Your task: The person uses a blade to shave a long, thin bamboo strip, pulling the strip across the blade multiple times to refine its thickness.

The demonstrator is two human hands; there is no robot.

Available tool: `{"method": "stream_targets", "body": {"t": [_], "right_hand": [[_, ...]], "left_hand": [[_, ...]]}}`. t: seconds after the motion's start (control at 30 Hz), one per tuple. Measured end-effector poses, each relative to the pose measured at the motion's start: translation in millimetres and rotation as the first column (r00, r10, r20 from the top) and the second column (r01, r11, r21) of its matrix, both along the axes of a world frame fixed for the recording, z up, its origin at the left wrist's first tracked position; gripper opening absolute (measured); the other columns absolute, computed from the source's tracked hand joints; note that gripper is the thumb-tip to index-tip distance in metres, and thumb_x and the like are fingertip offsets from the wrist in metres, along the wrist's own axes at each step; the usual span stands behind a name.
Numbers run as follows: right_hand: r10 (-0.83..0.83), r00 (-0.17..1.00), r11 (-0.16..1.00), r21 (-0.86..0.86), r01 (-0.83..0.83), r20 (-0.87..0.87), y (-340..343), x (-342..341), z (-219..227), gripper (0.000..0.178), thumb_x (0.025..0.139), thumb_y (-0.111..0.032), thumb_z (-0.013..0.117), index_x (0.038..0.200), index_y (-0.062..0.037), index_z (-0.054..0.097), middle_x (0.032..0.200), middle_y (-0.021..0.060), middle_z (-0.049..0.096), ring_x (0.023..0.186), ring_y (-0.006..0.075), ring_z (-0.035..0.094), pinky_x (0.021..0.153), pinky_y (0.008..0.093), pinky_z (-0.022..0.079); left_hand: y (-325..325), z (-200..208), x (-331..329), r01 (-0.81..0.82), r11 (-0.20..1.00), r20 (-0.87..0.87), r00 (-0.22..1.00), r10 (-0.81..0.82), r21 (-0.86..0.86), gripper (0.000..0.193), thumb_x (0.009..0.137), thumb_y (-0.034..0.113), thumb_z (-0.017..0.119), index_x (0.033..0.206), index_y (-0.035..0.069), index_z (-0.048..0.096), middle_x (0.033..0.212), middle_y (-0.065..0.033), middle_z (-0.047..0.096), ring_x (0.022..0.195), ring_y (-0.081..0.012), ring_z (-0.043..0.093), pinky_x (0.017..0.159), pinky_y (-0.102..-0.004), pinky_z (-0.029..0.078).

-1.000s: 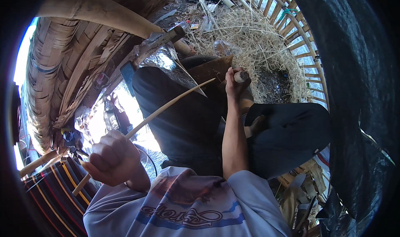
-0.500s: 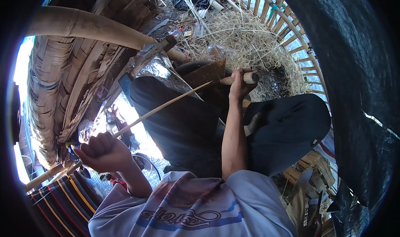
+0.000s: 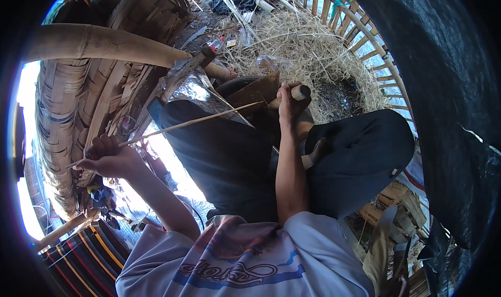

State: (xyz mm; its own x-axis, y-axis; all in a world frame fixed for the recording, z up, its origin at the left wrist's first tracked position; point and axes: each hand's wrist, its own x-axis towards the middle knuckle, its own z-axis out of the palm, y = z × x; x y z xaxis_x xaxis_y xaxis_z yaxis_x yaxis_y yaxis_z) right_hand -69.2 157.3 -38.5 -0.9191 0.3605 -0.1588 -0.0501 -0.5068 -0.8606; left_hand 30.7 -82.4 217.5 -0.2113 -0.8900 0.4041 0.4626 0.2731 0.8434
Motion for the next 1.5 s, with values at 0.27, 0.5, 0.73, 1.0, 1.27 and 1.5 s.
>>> {"method": "stream_targets", "body": {"t": [0.27, 0.5, 0.73, 1.0, 1.27, 1.5], "right_hand": [[-0.076, 0.969, 0.996, -0.053, 0.065, -0.233, 14.8, -14.6, 47.0, 0.019, 0.079, 0.001, 0.059, 0.065, -0.0032, 0.047, 0.056, 0.0036, 0.050, 0.047, 0.0106, 0.048, 0.048, 0.0251, 0.040], [0.137, 0.981, 0.990, 0.052, -0.130, -0.141, -2.2, -1.6, 17.6, 0.020, 0.079, -0.001, 0.060, 0.061, -0.0034, 0.049, 0.053, 0.0016, 0.051, 0.045, 0.0078, 0.048, 0.043, 0.0234, 0.038], [0.186, 0.963, 0.966, 0.213, -0.143, -0.194, -1.3, -5.5, 27.4, 0.022, 0.079, -0.006, 0.062, 0.060, -0.0024, 0.051, 0.053, -0.0014, 0.051, 0.048, 0.0048, 0.047, 0.045, 0.0215, 0.037], [0.214, 0.962, 0.892, 0.435, -0.121, -0.171, -13.9, 1.9, -2.5, 0.020, 0.075, -0.006, 0.063, 0.059, -0.0037, 0.051, 0.049, 0.0016, 0.047, 0.049, 0.0060, 0.046, 0.046, 0.0270, 0.038], [0.258, 0.943, 0.825, 0.556, -0.101, -0.212, -17.9, 7.3, -15.3, 0.021, 0.076, -0.007, 0.063, 0.059, -0.0036, 0.050, 0.049, 0.0047, 0.047, 0.047, 0.0071, 0.045, 0.046, 0.0268, 0.038], [0.187, 0.939, 0.923, 0.379, -0.067, -0.288, -11.6, -2.3, 29.6, 0.019, 0.076, -0.006, 0.062, 0.060, -0.0023, 0.052, 0.050, 0.0024, 0.048, 0.048, 0.0075, 0.044, 0.046, 0.0265, 0.037]], "left_hand": [[-4.4, 4.3, -11.7, 0.260, 0.963, -0.082, 0.964, -0.255, 0.071, 0.053, 0.093, 0.055, 0.033, 0.059, 0.016, 0.018, 0.055, 0.0039, 0.012, 0.048, -0.0089, 0.012, 0.044, -0.0275, 0.009], [-11.6, -1.6, 6.2, 0.686, 0.726, -0.204, 0.704, -0.680, -0.054, 0.052, 0.093, 0.057, 0.028, 0.060, 0.017, 0.023, 0.047, 0.0060, 0.014, 0.041, -0.0053, 0.008, 0.038, -0.0232, 0.012], [-7.6, -3.1, 13.9, 0.583, 0.811, -0.181, 0.794, -0.580, -0.043, 0.052, 0.093, 0.057, 0.029, 0.060, 0.018, 0.023, 0.046, 0.0067, 0.014, 0.039, -0.0040, 0.009, 0.038, -0.0222, 0.010], [3.1, -0.7, 11.2, 0.651, 0.757, -0.229, 0.729, -0.645, -0.059, 0.052, 0.092, 0.058, 0.032, 0.060, 0.018, 0.023, 0.045, 0.0067, 0.014, 0.039, -0.0038, 0.008, 0.037, -0.0219, 0.010], [10.8, 0.5, 7.2, 0.643, 0.764, -0.237, 0.734, -0.636, -0.055, 0.053, 0.090, 0.059, 0.035, 0.060, 0.018, 0.023, 0.046, 0.0065, 0.014, 0.041, -0.0043, 0.009, 0.038, -0.0230, 0.009], [7.8, 1.7, 5.7, 0.695, 0.716, -0.264, 0.679, -0.685, -0.067, 0.052, 0.090, 0.060, 0.033, 0.061, 0.017, 0.024, 0.048, 0.0065, 0.013, 0.042, -0.0055, 0.008, 0.039, -0.0246, 0.009]]}}
